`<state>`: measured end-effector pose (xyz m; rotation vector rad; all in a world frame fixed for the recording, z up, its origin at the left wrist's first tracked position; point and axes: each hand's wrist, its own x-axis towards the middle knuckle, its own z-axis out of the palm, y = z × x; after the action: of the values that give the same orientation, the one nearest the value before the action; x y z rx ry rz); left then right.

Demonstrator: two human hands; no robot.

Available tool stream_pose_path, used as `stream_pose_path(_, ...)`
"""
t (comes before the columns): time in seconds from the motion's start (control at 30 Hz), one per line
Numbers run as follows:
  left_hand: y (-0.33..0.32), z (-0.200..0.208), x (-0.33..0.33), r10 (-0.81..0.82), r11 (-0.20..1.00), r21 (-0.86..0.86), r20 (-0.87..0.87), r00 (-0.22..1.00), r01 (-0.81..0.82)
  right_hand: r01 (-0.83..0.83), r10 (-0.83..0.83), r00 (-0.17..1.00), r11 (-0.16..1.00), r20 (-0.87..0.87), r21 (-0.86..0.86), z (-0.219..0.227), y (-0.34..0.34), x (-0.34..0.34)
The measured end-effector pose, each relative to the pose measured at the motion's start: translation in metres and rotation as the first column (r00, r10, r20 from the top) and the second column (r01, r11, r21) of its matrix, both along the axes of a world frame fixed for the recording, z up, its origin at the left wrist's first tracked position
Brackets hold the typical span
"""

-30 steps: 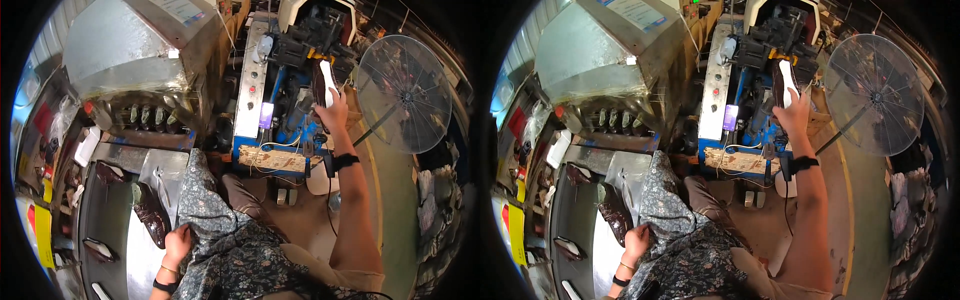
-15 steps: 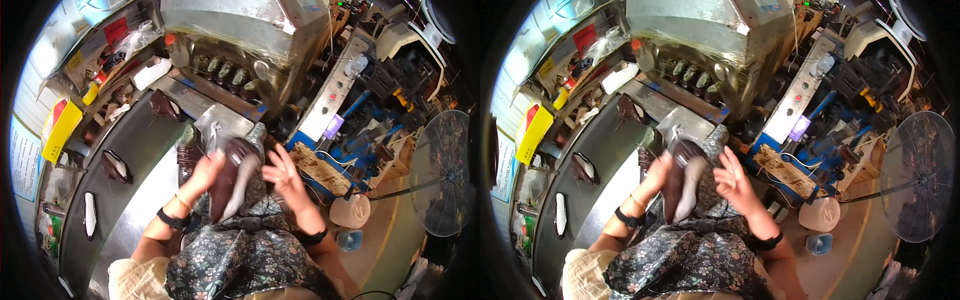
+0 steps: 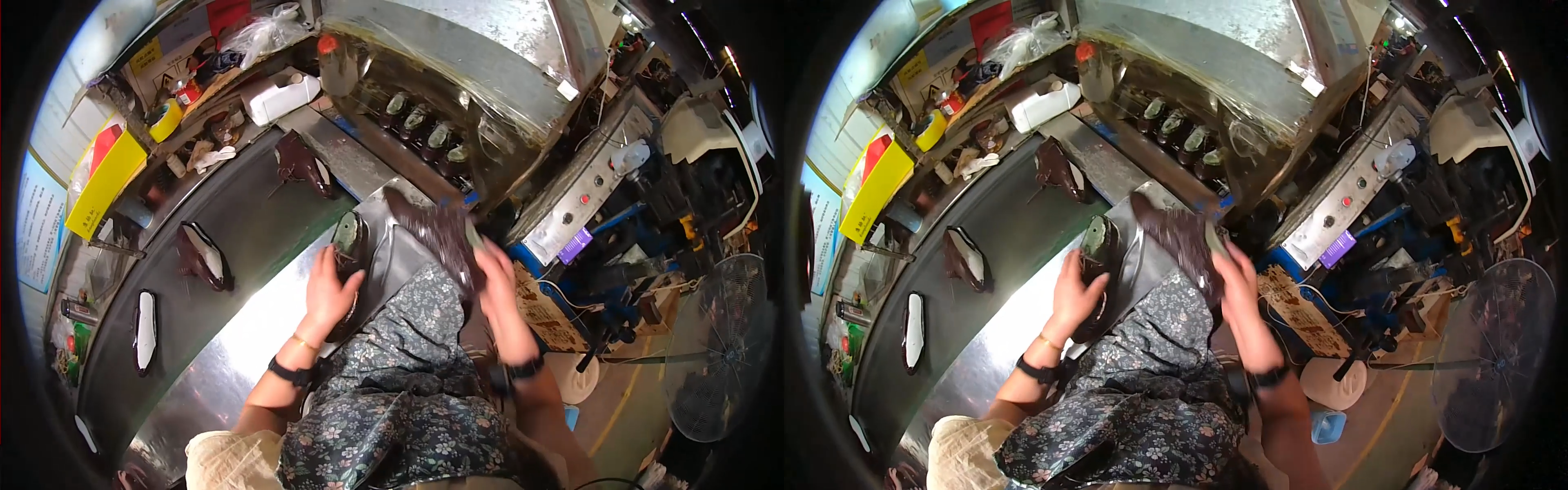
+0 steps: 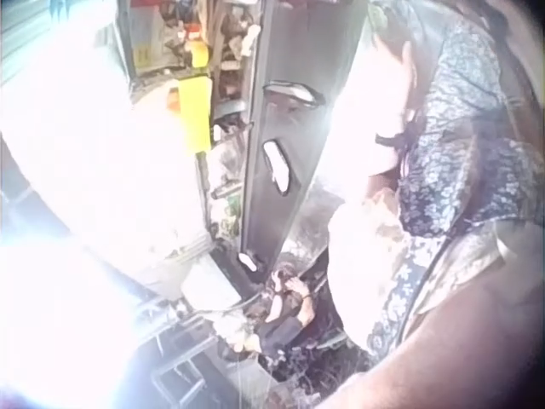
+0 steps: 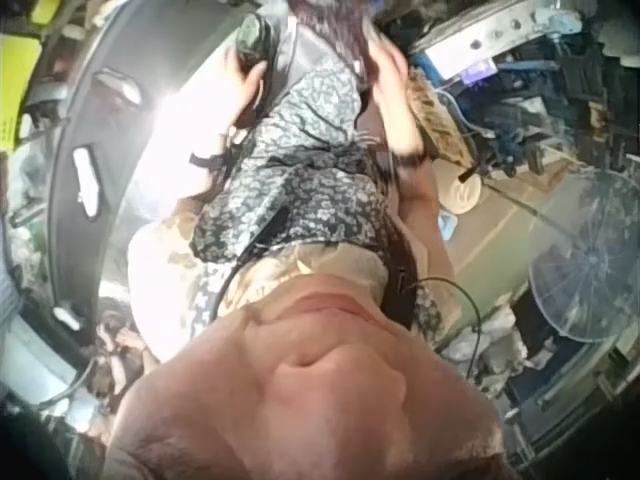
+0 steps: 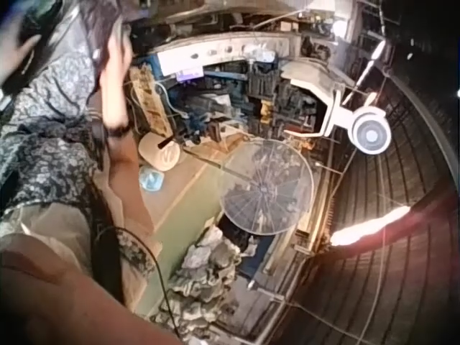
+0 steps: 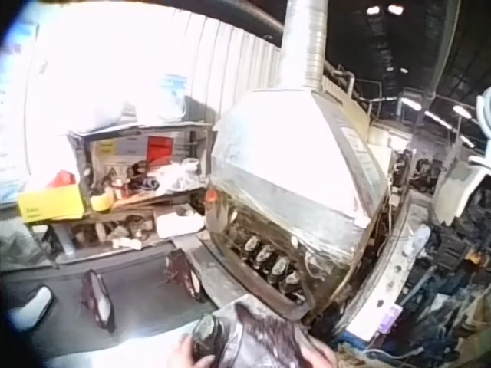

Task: The recorder is stretching shoe uppers over lasts and securing them using pliers and automated machinery in a factory.

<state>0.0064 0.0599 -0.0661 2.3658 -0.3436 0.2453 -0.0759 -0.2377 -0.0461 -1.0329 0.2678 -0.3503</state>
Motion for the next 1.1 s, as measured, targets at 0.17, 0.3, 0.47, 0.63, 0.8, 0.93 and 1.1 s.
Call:
stream_pose_path(0.17, 0.008, -0.023, 0.024, 0.052, 0.994, -0.088, -0.193, 0.980, -0.070, 0.129, -0.152, 0.988, 0.699, 0.030, -0.703, -0.030, 0.016, 0.177)
stream_pose_path(0.3, 0.023, -0.021, 0.009, -0.285, 0.429, -0.768, -0.614, 0.736, -0.475, -0.268, 0.151, 0.958, 0.772, -0.244, -0.576, -0.037, 0.084, 0.121)
stream_pose_path(0.47, -0.022, 0.009, -0.049, -0.506, 0.425, -0.819, -0.568, 0.649, -0.385, -0.411, 0.422, 0.887, 0.906, -0.184, 0.096, 0.004, 0.114, -0.027)
stream_pose_path(0.63, -0.057, 0.045, -0.082, -0.931, 0.361, -0.880, -0.324, 0.166, 0.308, -0.090, 0.077, 0.985, 0.993, -0.157, -0.080, 0.079, -0.012, -0.119)
stream_pose_path(0.8, -0.050, 0.026, -0.097, -0.847, 0.531, -0.698, -0.455, 0.275, 0.480, 0.422, -0.533, 0.844, 0.586, 0.063, -0.692, 0.130, -0.149, -0.214)
stream_pose_path(0.93, -0.026, -0.005, -0.097, -0.707, 0.705, -0.600, -0.551, 0.444, 0.378, 0.283, -0.825, 0.541, -0.006, 0.165, -0.959, 0.165, -0.264, -0.244)
stream_pose_path(1.1, -0.017, -0.018, -0.102, -0.669, 0.735, -0.614, -0.590, 0.452, 0.286, 0.168, -0.949, 0.315, 0.073, -0.017, -0.983, 0.176, -0.353, -0.252)
